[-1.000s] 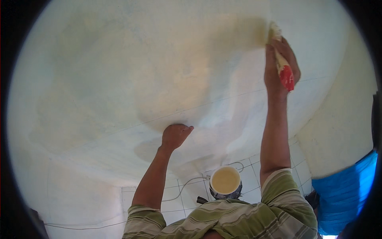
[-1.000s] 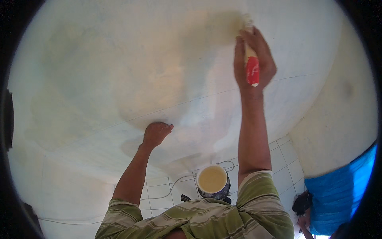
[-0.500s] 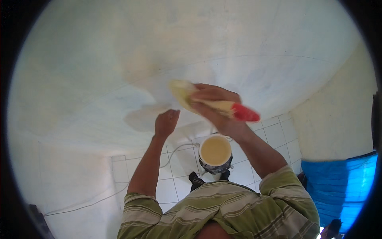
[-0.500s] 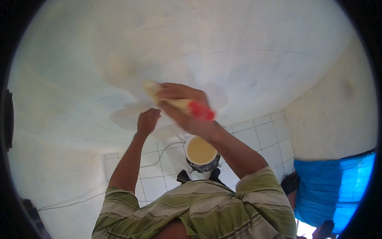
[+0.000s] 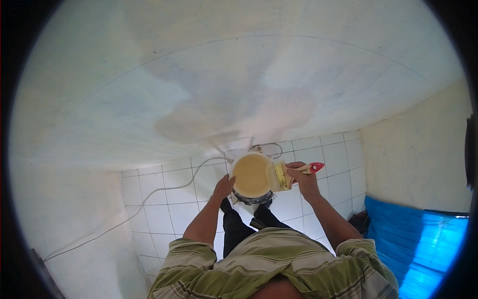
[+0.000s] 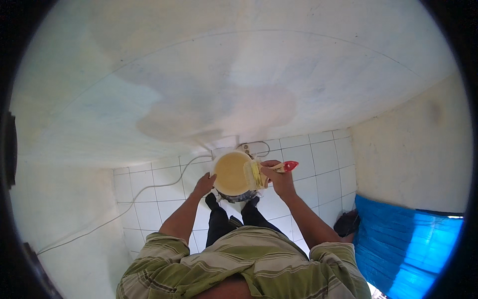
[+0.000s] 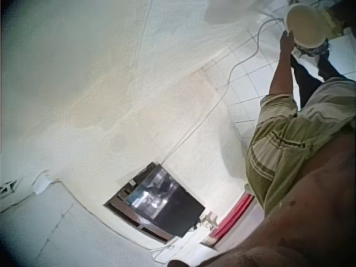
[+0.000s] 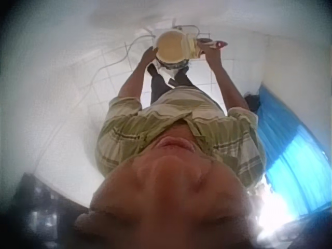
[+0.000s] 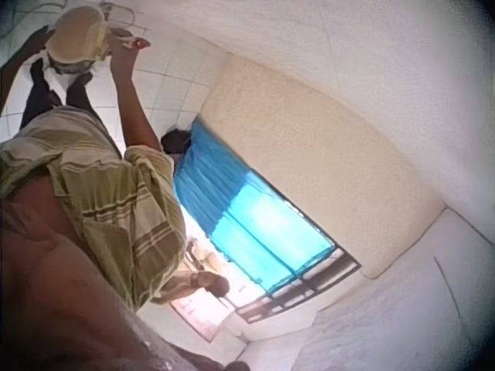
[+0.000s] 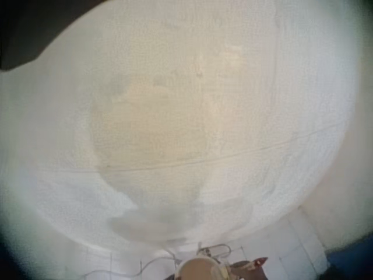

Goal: The person paints a wall with white paint using a paintbrush, dipping the brush into a paint bucket and applying paint to the wall.

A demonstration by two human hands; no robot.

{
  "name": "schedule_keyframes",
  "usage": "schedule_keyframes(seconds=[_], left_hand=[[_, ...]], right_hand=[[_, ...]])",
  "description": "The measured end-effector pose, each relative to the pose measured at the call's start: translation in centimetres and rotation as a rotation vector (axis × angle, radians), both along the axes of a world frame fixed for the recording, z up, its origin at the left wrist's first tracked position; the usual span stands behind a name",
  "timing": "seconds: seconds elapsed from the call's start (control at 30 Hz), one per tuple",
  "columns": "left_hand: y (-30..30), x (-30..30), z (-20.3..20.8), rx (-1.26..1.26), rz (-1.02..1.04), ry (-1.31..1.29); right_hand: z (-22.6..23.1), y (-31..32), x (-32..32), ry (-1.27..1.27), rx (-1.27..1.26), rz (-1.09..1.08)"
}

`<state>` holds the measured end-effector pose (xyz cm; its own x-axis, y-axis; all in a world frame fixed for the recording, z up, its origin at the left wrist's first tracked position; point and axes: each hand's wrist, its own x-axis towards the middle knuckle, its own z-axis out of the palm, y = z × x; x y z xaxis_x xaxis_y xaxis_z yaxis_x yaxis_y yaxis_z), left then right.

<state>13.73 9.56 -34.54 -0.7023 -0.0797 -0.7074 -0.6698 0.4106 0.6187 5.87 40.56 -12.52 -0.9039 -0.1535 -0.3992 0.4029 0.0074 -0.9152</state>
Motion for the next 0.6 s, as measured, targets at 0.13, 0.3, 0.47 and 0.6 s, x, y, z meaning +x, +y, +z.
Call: schedule_keyframes(seconds=[0.13, 0.3, 0.47, 0.6], left_hand=[[1.1, -0.5, 0.8, -0.099, 0.035, 0.049], [2.1, -1.1, 2.8, -0.147, 0.087, 0.041], [2.8, -1.8, 4.8, -0.313, 0.043, 0.102], [2.9, -1.9, 5.0, -0.349, 0.047, 0.06]], right_hand=[[-2.4, -0.1, 0.0, 0.055, 0.113, 0.131], [-6.0, -2.4, -0.9, 0.121, 0.281, 0.385], [-10.0, -6.8, -1.7, 0.24, 0.488, 0.642], [-14.2, -10.3, -2.4, 0.447, 0.734, 0.924]])
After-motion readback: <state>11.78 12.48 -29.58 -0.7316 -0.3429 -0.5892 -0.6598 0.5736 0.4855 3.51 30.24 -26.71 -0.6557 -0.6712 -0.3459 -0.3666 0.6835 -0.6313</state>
